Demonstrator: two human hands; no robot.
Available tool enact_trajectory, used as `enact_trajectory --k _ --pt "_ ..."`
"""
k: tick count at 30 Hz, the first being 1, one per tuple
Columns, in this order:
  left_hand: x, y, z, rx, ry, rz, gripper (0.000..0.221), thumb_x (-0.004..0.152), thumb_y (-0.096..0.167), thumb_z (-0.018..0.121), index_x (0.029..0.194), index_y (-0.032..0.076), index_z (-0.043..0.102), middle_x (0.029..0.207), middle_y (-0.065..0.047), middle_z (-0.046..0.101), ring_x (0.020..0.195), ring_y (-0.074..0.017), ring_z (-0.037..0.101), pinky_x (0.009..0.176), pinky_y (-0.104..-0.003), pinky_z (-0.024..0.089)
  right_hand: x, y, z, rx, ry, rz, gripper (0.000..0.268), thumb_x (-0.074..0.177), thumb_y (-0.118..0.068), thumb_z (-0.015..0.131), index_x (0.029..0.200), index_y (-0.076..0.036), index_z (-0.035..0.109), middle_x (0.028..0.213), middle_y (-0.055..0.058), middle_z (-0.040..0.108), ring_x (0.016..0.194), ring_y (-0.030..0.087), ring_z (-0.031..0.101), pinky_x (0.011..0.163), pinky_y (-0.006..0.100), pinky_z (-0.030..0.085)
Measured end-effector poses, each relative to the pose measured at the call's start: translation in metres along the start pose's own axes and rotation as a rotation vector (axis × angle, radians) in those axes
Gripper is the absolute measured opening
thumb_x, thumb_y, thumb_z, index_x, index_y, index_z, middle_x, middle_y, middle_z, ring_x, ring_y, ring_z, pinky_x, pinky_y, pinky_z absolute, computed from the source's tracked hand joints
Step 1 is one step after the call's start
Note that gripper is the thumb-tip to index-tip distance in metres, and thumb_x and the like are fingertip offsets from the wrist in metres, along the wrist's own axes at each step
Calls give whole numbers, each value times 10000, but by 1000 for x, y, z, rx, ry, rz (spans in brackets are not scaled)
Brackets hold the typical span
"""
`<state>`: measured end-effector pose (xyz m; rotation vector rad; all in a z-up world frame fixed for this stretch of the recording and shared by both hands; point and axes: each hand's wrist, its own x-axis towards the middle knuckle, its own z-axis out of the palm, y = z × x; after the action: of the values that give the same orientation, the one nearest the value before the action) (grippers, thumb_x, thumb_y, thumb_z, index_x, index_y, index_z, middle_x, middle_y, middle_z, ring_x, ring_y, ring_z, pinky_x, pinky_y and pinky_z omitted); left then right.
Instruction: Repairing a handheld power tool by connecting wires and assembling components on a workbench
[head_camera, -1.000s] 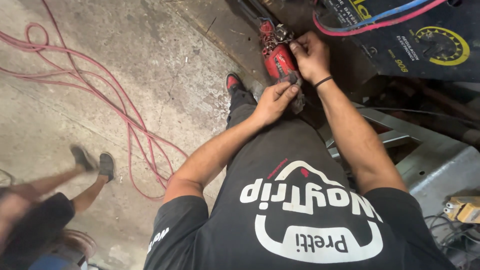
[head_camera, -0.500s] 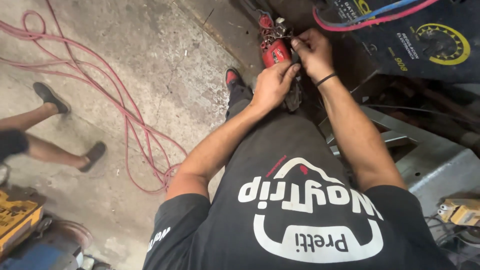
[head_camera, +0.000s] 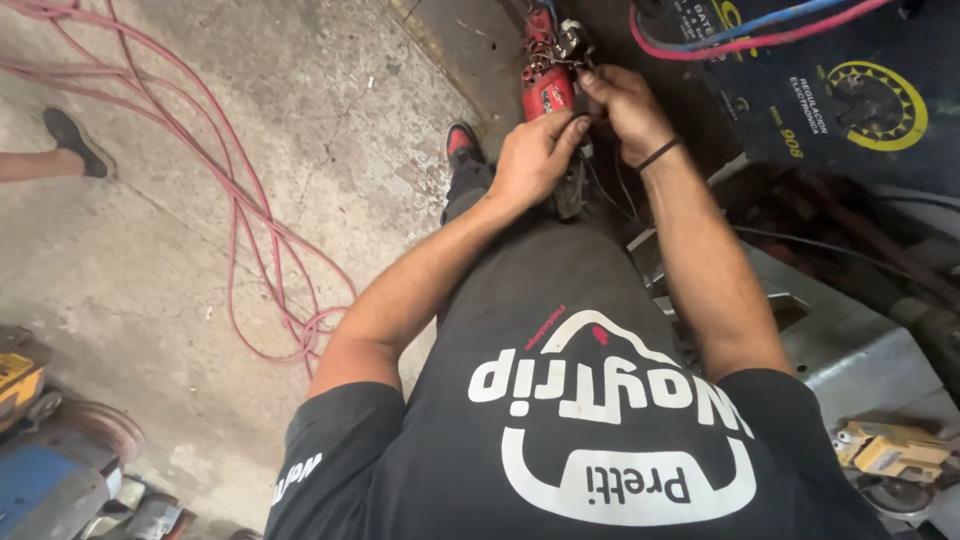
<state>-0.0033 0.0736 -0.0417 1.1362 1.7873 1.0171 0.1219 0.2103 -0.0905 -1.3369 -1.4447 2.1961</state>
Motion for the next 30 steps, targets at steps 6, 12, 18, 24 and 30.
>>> enact_trajectory --k 6,12,18,24,30 --pt "-1 -3 2 6 5 -2 395 1033 458 443 792 146 467 691 -56 574 664 -274 575 655 -427 417 5 -18 -11 -198 -157 6 322 1071 -244 593 771 -253 477 697 -131 412 643 2 365 577 213 262" --pt "-3 -3 3 -2 23 -38 415 1026 490 443 777 160 477 668 -49 555 643 -264 552 637 -425 405 9 8 -7 -97 -55 -26 188 1033 -245 630 849 -228 594 728 -136 485 645 -4 388 577 200 291" --pt "-2 -6 2 6 16 -15 381 1033 444 459 798 147 499 689 -66 589 656 -288 570 646 -436 410 -2 -3 -2 -837 131 -309 365 1056 -447 603 883 -125 611 714 53 614 666 208 572 573 430 390" --pt "-4 -7 4 28 14 -49 452 1031 505 432 751 150 424 669 -57 540 634 -270 530 625 -434 386 -73 -24 -28 -773 244 -576 263 1116 -261 579 1166 -23 679 1085 138 729 973 269 681 843 390 491" --pt "-19 20 6 -236 -95 113 362 1056 401 533 823 131 595 814 -174 644 881 -451 679 757 -511 543 -164 -45 -20 -675 374 -672 219 1037 -232 789 1048 -19 744 883 154 648 806 321 636 756 436 514"
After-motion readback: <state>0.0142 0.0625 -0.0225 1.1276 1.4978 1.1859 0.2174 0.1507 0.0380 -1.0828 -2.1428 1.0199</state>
